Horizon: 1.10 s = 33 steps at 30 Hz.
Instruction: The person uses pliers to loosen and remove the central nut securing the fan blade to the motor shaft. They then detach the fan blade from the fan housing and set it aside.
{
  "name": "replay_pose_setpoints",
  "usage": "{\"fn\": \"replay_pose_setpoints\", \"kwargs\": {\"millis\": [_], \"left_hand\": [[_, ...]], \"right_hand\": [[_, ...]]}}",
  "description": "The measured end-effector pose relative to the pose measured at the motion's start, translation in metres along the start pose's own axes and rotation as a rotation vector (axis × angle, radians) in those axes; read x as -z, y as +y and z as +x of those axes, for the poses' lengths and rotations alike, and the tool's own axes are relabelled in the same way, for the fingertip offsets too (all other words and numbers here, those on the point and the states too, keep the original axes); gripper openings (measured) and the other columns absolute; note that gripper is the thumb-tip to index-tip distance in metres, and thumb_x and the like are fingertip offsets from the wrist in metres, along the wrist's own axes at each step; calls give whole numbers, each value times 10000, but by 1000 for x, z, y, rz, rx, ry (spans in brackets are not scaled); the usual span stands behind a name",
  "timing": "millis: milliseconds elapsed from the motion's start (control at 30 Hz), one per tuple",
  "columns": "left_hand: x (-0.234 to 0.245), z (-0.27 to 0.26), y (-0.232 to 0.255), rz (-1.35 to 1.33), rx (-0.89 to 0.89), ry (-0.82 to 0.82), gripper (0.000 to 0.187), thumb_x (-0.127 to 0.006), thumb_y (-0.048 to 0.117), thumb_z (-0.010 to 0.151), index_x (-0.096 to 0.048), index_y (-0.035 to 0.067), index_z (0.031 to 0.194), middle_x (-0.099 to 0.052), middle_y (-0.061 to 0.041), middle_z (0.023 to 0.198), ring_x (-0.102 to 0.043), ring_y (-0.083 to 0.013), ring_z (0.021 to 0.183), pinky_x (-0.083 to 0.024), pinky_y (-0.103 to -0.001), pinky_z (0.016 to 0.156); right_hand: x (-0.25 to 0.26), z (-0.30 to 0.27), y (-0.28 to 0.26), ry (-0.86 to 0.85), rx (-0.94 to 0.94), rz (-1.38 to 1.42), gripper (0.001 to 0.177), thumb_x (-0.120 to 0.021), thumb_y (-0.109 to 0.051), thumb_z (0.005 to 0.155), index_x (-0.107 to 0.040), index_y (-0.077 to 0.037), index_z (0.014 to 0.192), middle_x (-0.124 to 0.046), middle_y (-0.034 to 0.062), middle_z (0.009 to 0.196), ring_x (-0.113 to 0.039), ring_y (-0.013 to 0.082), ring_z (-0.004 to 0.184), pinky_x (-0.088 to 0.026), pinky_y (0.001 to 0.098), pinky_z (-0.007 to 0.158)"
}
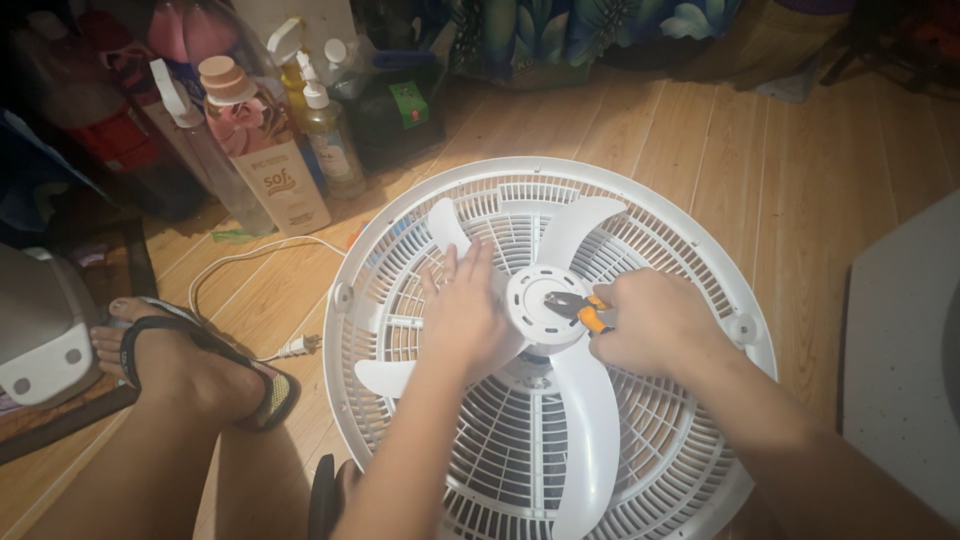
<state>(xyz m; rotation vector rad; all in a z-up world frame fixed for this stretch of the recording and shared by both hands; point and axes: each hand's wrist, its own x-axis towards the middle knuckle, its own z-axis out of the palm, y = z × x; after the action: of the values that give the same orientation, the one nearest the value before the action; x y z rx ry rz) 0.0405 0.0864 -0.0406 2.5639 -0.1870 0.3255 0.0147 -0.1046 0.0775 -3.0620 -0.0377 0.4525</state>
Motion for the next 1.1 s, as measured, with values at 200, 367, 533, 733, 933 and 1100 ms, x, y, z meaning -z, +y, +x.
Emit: {"fn": "replay_pose_setpoints", "kwargs": {"millis": [200, 367, 533, 733, 933, 1100], "left_hand": [[22, -2, 2, 112, 39, -248, 555, -305, 362, 1032, -425, 83, 1497, -474, -141, 1511, -299, -381, 1494, -52, -664, 1221], [48, -4, 29, 215, 185, -250, 614, -385, 460, 983, -477, 100, 1472, -588, -170, 1363, -547, -390, 1265, -150, -694, 1182], [95, -25, 49, 19, 512, -443, 468, -491, 453, 961, -755, 109, 1137, -730, -166, 1139, -681, -357, 1103, -505, -481, 1006], [136, -39, 62, -8, 567, -236, 382, -531, 411, 960, -758, 135, 1095, -758, -150, 1043, -696, -326, 1037, -527, -470, 933], [112, -46, 62, -39, 383, -119, 309, -625, 326, 893, -761, 143, 1102, -740, -121, 1115, -661, -327, 1096, -515, -453, 951], [58, -52, 48, -8, 176, -70, 344, -685, 219, 836, -723, 90, 1153, -683, -125, 1253, -584, -359, 1220, -477, -498, 1007]], "right_hand": [[3, -5, -7, -14, -37, -9, 648, -752, -231, 654, -698, -218, 1299, -757, 142, 1061, -730, 298, 1022, -568, 386, 950], [5, -8, -10, -45, -37, -40, 447, -725, -242, 687, -795, -198, 1126, -774, 130, 995, -732, 296, 997, -572, 397, 937], [4, -5, -9, 46, 27, -13, 478, -780, -269, 643, -755, -183, 1113, -753, 121, 961, -725, 310, 957, -562, 418, 894], [5, -5, -9, -17, 11, -88, 310, -734, -223, 699, -778, -142, 995, -760, 128, 933, -732, 305, 952, -575, 414, 892], [5, -6, -12, -23, 20, -90, 253, -725, -220, 698, -777, -130, 928, -760, 128, 904, -734, 304, 929, -575, 404, 884], [4, -6, -14, 24, 37, -96, 246, -731, -217, 677, -785, -100, 886, -759, 145, 883, -733, 312, 912, -577, 405, 865]]}}
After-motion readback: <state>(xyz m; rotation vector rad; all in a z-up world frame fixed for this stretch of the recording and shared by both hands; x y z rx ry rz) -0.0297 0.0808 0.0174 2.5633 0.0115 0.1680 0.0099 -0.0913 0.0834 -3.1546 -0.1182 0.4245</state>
